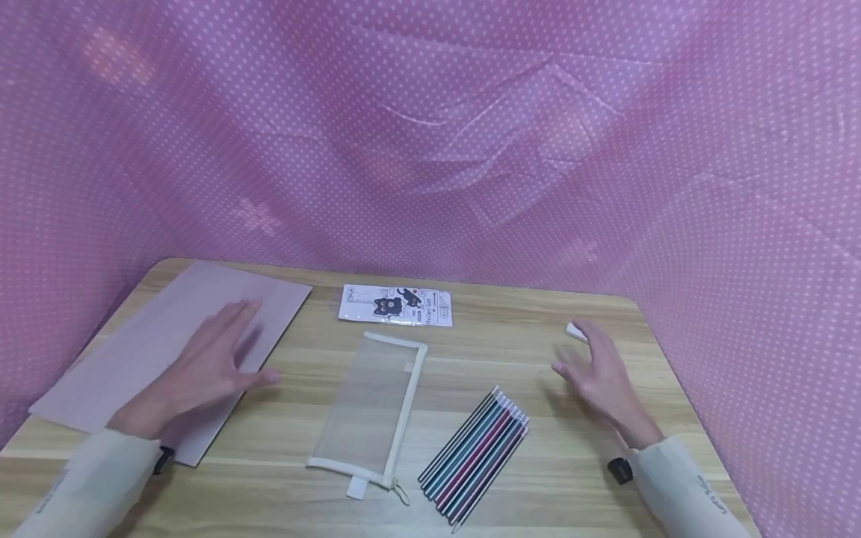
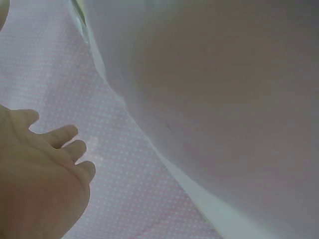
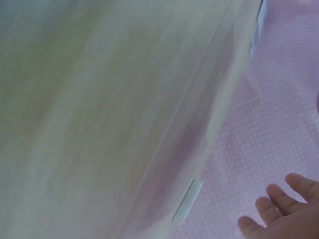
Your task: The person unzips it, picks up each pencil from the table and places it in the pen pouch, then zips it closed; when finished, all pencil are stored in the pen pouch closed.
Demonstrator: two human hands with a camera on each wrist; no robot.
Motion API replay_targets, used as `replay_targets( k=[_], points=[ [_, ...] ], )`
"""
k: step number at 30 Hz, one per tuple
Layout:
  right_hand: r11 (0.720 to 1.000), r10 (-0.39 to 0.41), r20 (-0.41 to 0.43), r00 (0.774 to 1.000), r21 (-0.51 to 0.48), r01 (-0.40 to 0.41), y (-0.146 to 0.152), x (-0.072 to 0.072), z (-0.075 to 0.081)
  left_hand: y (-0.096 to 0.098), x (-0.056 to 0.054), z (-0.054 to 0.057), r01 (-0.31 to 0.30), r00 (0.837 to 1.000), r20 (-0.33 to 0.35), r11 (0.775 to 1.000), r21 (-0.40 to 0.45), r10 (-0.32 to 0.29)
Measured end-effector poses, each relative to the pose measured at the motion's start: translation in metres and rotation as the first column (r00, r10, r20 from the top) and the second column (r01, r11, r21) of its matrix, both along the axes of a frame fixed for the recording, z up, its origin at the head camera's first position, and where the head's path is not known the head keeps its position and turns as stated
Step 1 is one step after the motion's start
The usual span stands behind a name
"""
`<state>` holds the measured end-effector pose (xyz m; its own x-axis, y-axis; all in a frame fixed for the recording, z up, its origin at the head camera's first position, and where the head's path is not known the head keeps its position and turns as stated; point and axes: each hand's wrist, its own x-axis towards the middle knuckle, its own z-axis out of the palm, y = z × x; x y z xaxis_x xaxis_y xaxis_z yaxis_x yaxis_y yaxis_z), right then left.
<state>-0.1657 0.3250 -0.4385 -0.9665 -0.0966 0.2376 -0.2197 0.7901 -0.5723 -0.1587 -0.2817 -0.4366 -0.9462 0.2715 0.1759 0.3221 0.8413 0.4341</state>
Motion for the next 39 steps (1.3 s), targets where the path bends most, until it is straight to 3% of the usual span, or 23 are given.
replay_targets(
  k=[6,12,22,28,34,39],
  points=[
    [0.992,0.015,0.034,0.999,-0.129,-0.011,-0.017,0.005,0.003,0.013,0.003,0.002,0.06,0.998,0.013,0.997,0.055,-0.061],
    [0.977,0.081,0.016,0.997,-0.198,-0.077,-0.033,0.011,0.006,0.027,0.008,0.003,0.074,0.996,0.047,0.992,0.104,-0.079],
    [0.927,0.189,0.025,0.982,-0.333,-0.17,-0.064,0.026,0.009,0.056,0.021,0.007,0.088,0.991,0.092,0.992,0.09,-0.096],
    [0.905,0.265,0.079,0.961,-0.364,-0.219,-0.088,0.039,0.008,0.076,0.034,0.007,0.111,0.985,0.125,0.989,0.094,-0.122],
    [0.894,0.327,0.101,0.939,-0.354,-0.274,-0.108,0.051,0.005,0.095,0.049,0.007,0.14,0.983,0.111,0.989,0.055,-0.146],
    [0.898,0.343,0.169,0.924,-0.348,-0.27,-0.123,0.057,0.003,0.109,0.061,0.006,0.176,0.975,0.134,0.984,0.038,-0.18]
  ],
)
